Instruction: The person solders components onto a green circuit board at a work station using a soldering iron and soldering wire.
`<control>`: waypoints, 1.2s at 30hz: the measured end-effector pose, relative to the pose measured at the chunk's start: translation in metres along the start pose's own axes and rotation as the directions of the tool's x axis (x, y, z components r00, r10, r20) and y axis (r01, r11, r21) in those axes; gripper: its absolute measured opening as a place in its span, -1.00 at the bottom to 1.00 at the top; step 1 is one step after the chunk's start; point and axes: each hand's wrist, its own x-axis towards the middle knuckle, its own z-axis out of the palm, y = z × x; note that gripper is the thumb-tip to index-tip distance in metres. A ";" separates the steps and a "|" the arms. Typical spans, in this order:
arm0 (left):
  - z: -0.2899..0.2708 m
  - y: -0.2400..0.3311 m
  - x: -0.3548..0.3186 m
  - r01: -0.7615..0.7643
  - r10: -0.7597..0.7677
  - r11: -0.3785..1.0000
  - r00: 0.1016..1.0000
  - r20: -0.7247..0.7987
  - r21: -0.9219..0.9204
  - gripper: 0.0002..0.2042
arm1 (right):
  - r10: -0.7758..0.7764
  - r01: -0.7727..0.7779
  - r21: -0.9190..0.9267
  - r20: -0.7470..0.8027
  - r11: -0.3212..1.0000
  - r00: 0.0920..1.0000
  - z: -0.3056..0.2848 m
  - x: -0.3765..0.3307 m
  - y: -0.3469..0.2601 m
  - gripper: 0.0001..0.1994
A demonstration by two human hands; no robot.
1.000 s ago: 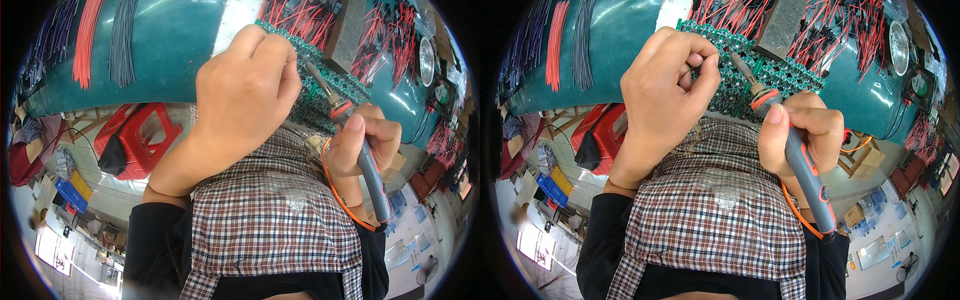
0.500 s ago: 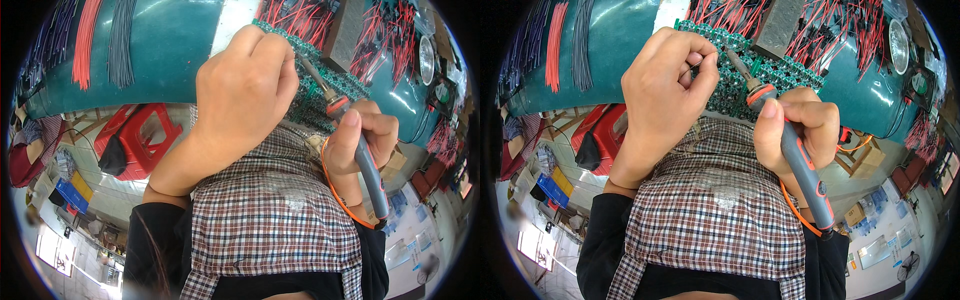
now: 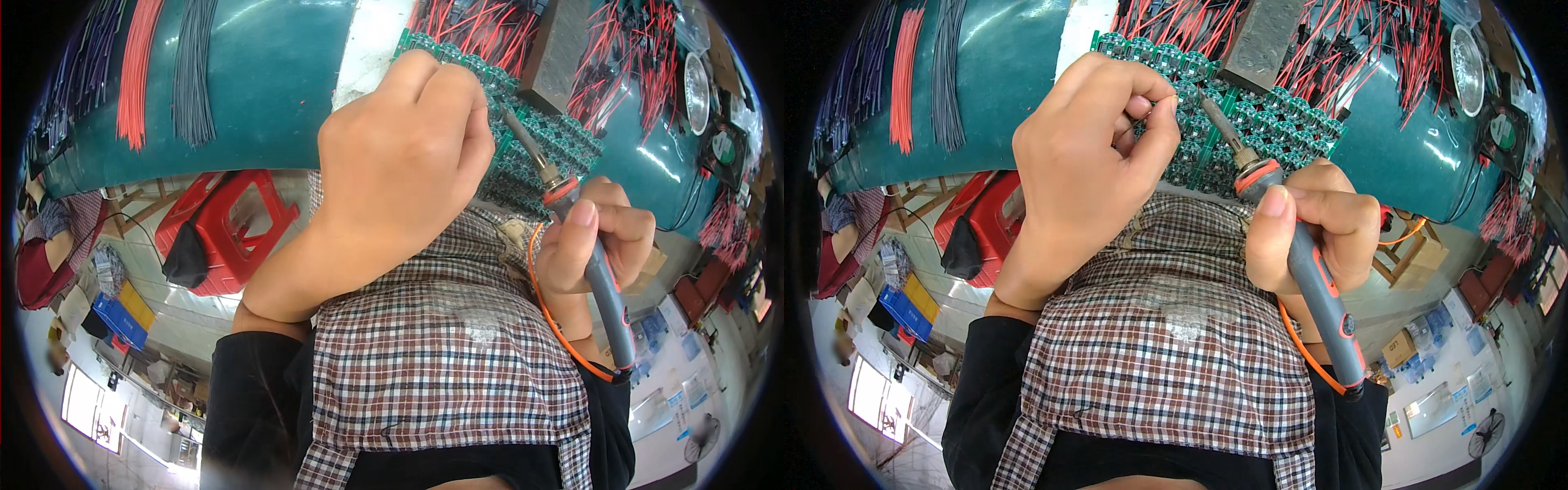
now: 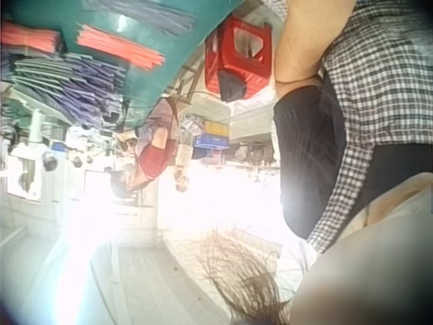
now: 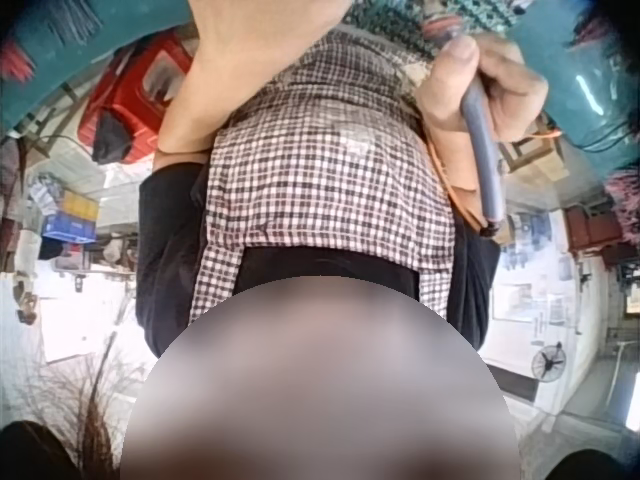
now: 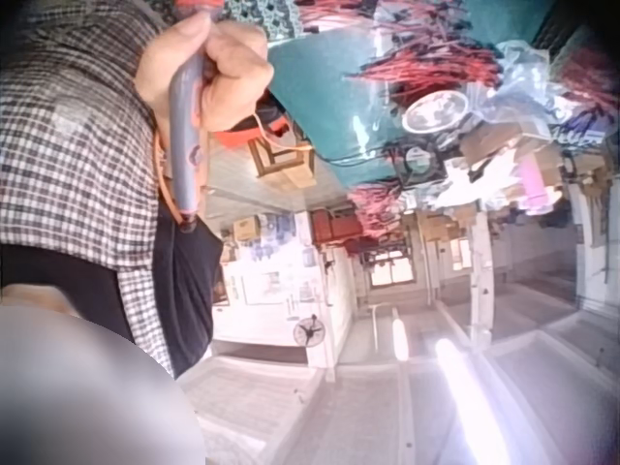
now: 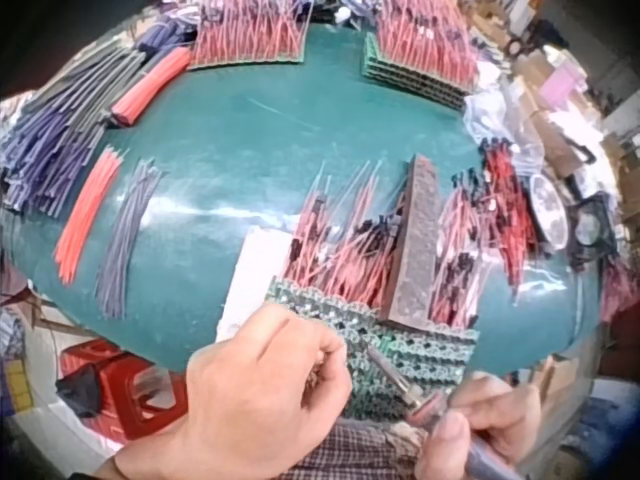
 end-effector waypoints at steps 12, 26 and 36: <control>0.006 0.002 0.001 -0.011 0.011 1.000 1.000 -0.014 0.018 -0.88 | -0.039 0.039 0.092 0.003 0.995 0.999 -0.003 0.000 0.010 -0.76; 0.007 0.000 0.002 -0.037 0.037 0.998 0.999 -0.008 0.042 -0.88 | -0.065 0.063 0.092 0.020 0.994 0.998 -0.001 0.001 0.013 -0.75; 0.011 -0.005 0.003 -0.097 0.099 0.994 0.994 -0.054 0.043 -0.88 | -0.048 0.048 0.117 -0.004 0.992 0.999 0.000 0.002 0.011 -0.75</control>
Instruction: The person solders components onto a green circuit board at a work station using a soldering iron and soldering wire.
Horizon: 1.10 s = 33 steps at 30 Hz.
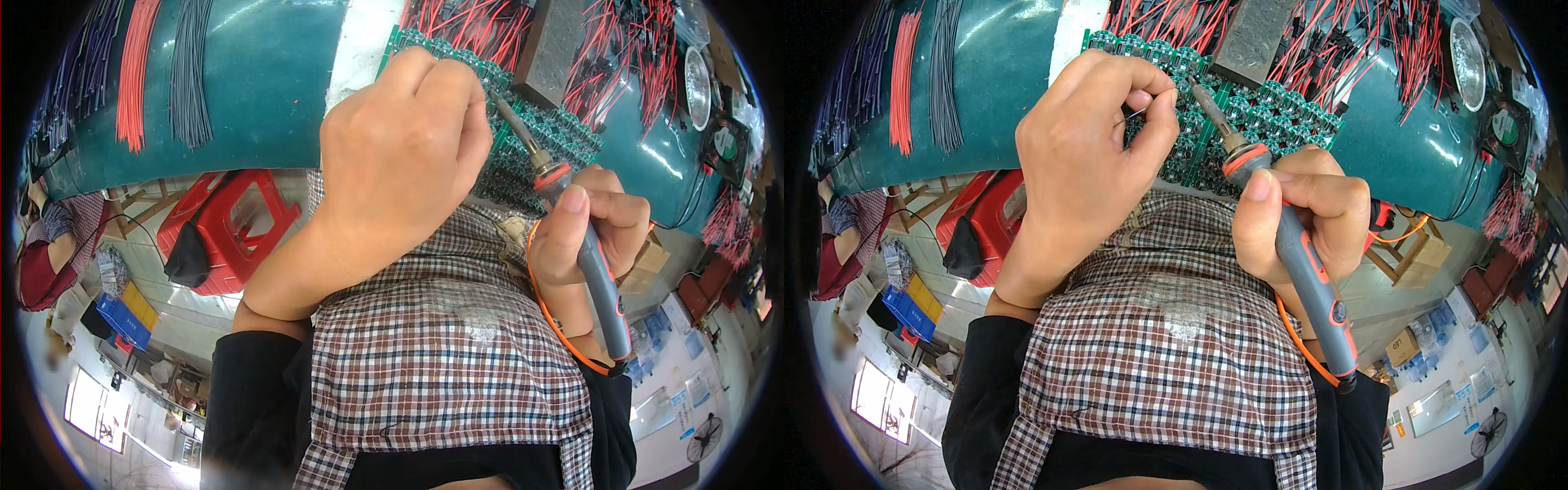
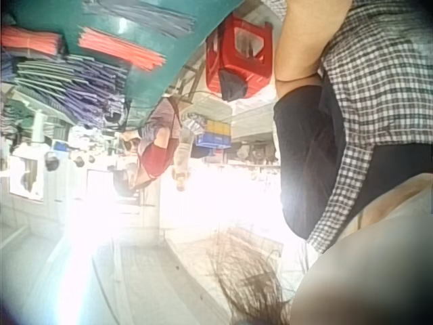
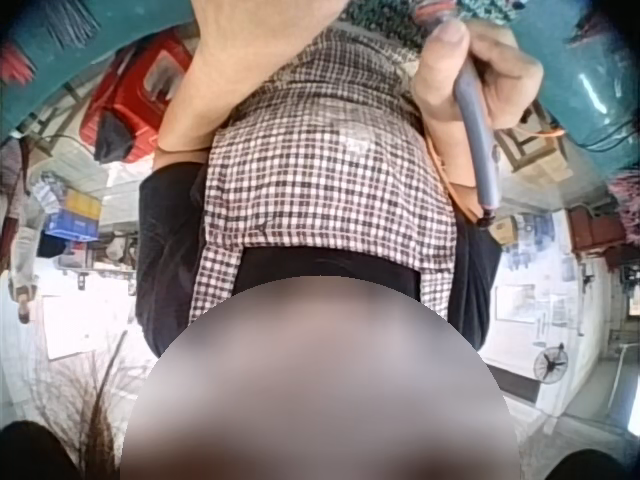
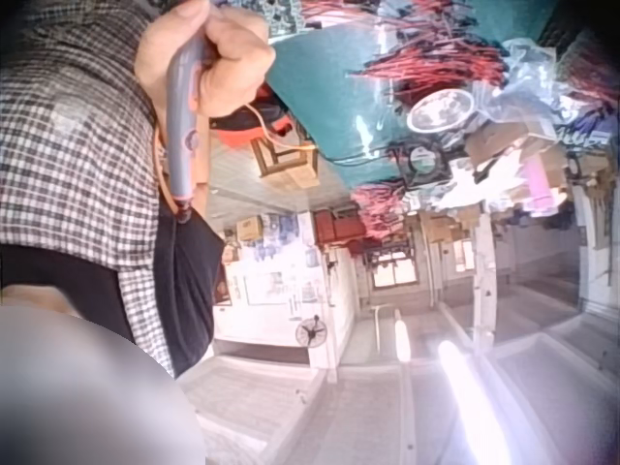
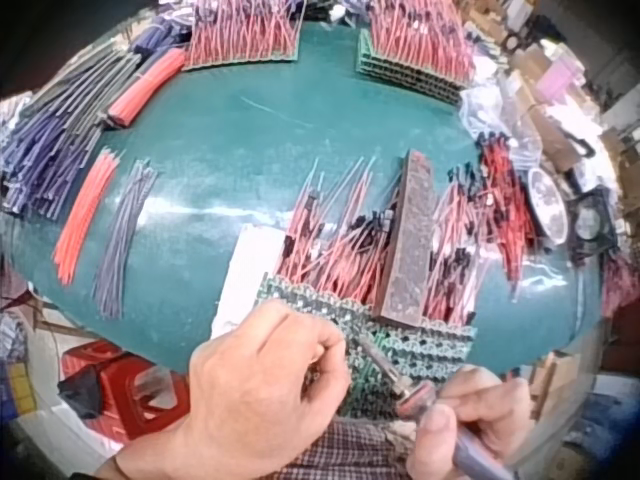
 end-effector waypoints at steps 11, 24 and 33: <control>-0.005 0.007 0.004 0.076 -0.075 0.997 0.996 0.049 -0.029 -0.88 | 0.071 -0.071 -0.122 -0.006 0.990 0.997 -0.002 0.002 -0.010 -0.81; 0.001 0.008 0.004 0.076 -0.075 0.997 0.995 0.059 -0.002 -0.89 | 0.029 -0.028 -0.038 0.022 0.999 0.999 -0.005 0.002 -0.002 -0.75; -0.009 0.011 -0.003 0.080 -0.077 0.996 0.993 0.088 -0.037 -0.87 | 0.054 -0.055 -0.124 -0.009 0.991 0.998 -0.004 -0.003 -0.011 -0.81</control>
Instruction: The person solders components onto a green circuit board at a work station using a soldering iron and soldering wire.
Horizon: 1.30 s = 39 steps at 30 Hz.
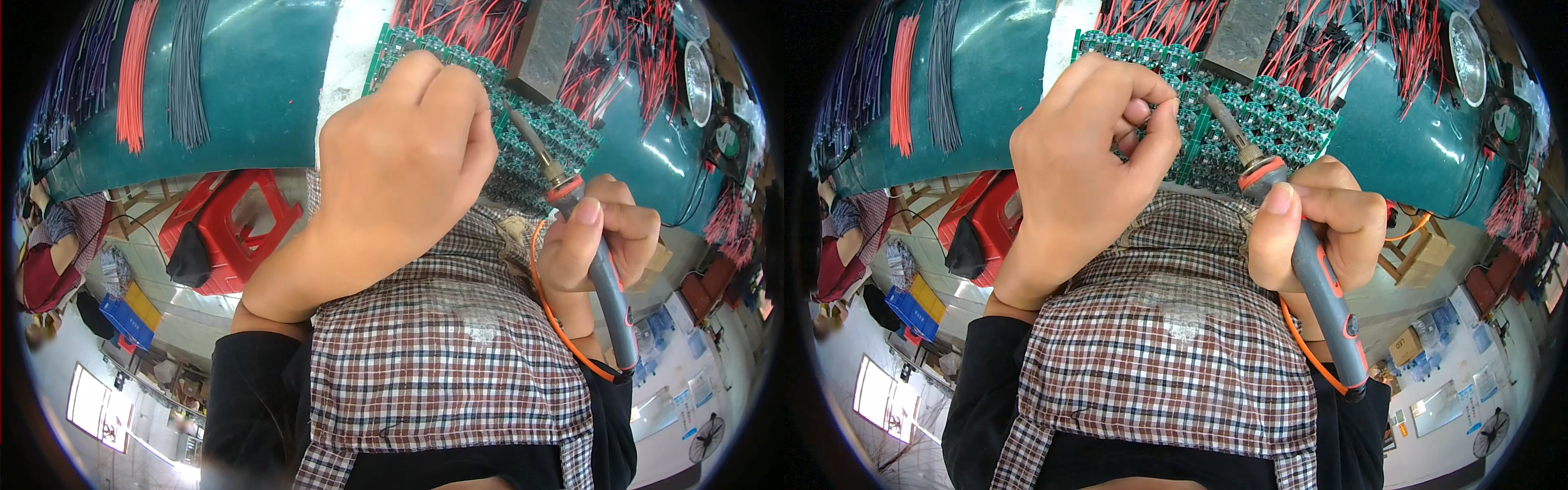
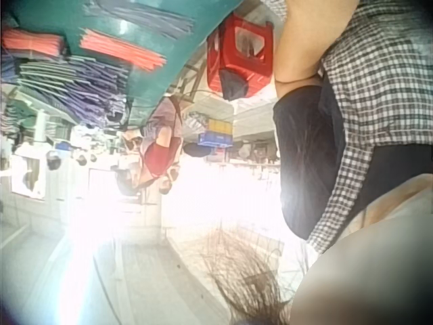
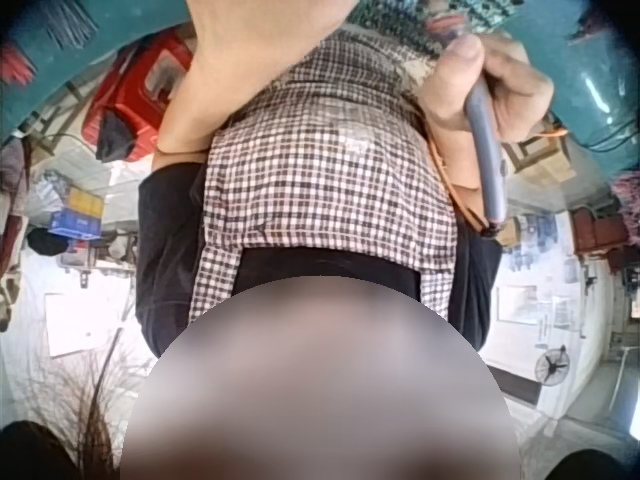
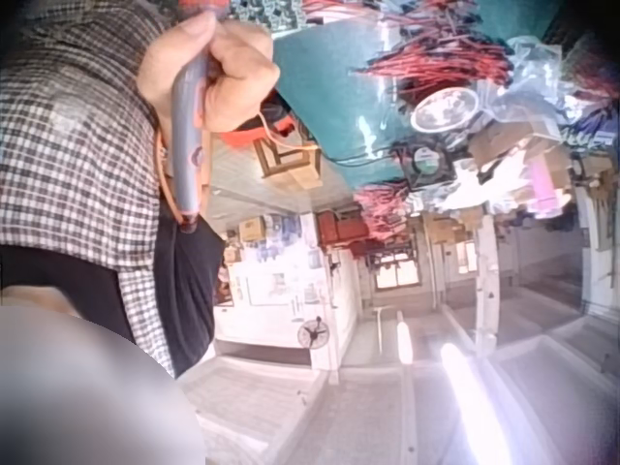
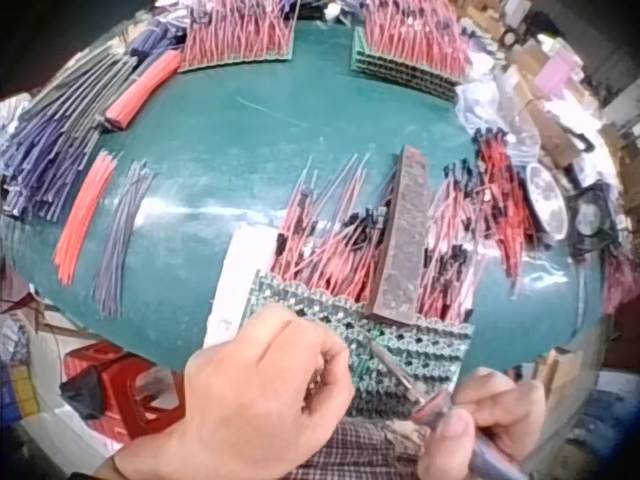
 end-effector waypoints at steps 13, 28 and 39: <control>0.012 0.001 0.003 -0.011 0.011 1.000 1.000 -0.003 0.029 -0.88 | -0.003 0.002 -0.027 -0.015 1.000 1.000 0.000 -0.001 0.005 -0.82; 0.008 0.005 0.005 -0.014 0.014 1.000 1.000 0.001 -0.025 -0.88 | -0.012 0.012 0.006 -0.043 1.000 0.999 -0.004 -0.005 0.008 -0.82; 0.013 0.001 0.004 -0.012 0.012 0.999 1.000 0.009 0.044 -0.89 | -0.057 0.059 0.079 -0.025 0.995 0.998 -0.004 -0.005 0.017 -0.77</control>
